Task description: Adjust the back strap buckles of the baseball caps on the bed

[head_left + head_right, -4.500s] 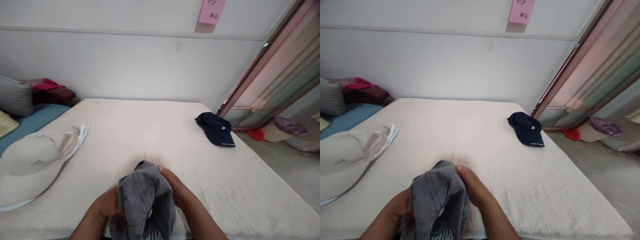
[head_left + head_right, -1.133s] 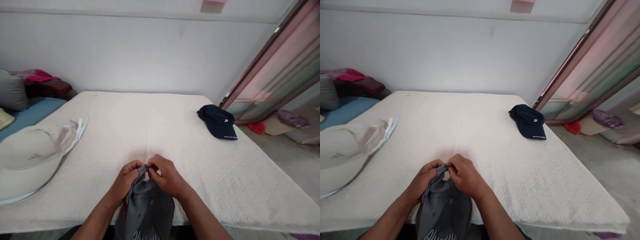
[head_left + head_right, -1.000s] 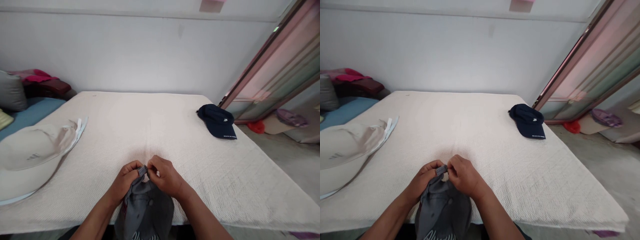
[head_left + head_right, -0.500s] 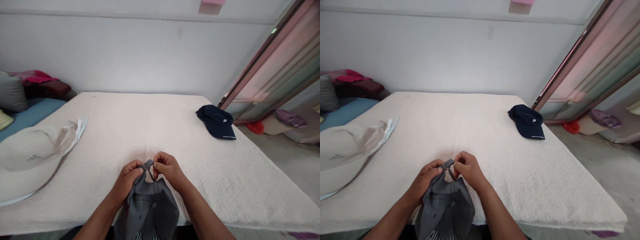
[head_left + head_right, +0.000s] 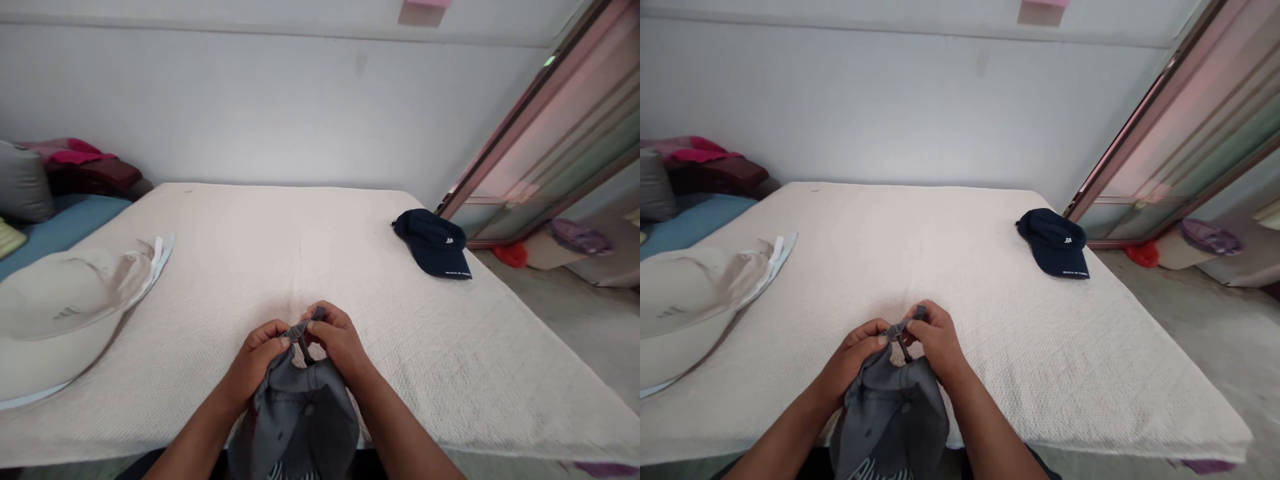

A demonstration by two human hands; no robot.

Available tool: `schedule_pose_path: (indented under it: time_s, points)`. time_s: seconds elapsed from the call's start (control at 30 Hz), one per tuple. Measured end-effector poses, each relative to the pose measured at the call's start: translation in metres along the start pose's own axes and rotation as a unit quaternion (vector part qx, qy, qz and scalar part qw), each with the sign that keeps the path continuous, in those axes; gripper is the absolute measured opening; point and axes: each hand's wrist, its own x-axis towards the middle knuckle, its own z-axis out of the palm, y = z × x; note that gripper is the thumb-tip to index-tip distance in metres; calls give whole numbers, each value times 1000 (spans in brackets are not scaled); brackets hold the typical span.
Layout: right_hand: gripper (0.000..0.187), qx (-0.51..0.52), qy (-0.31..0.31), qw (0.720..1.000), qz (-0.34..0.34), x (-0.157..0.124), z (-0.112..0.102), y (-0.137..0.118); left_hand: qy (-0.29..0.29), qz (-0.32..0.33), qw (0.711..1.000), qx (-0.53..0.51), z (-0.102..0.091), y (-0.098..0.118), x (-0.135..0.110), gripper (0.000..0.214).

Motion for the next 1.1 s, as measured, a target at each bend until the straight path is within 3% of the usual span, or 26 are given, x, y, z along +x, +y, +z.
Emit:
schedule_pose_path:
  time_s: [0.1, 0.2, 0.33, 0.4, 0.6, 0.7, 0.87, 1.0, 1.1]
  points:
    - [11, 88, 0, 996, 28, 1, 1, 0, -1, 3, 1000, -17, -1, 1, 0, 7]
    - [14, 73, -23, 996, 48, -1, 1, -4, 5, 7, 1000, -28, -2, 2, 1, 7]
    - [18, 48, -147, 979, 133, -6, -2, -6, -13, 4, 998, -56, -2, 3, 0, 10]
    - [20, 71, -167, 971, 158, -7, -3, -5, -19, -2, 997, -70, -2, 3, 0, 11]
    - [24, 83, -3, 985, 154, 2, -8, 0, 43, 33, 989, -138, -4, 5, 3, 7]
    - [21, 80, 46, 987, 129, 8, -9, 1, 66, 37, 978, -194, -1, 12, 3, 8]
    - [20, -2, 111, 991, 81, 13, -17, 0, 101, 56, 977, -179, 2, 24, -2, 14]
    - [22, 83, 87, 988, 101, 9, -20, -1, 206, 51, 947, -242, -9, 27, 3, 13]
    - [32, 115, -36, 983, 140, -1, -18, -3, 252, 45, 924, -283, -22, 32, 8, 12]
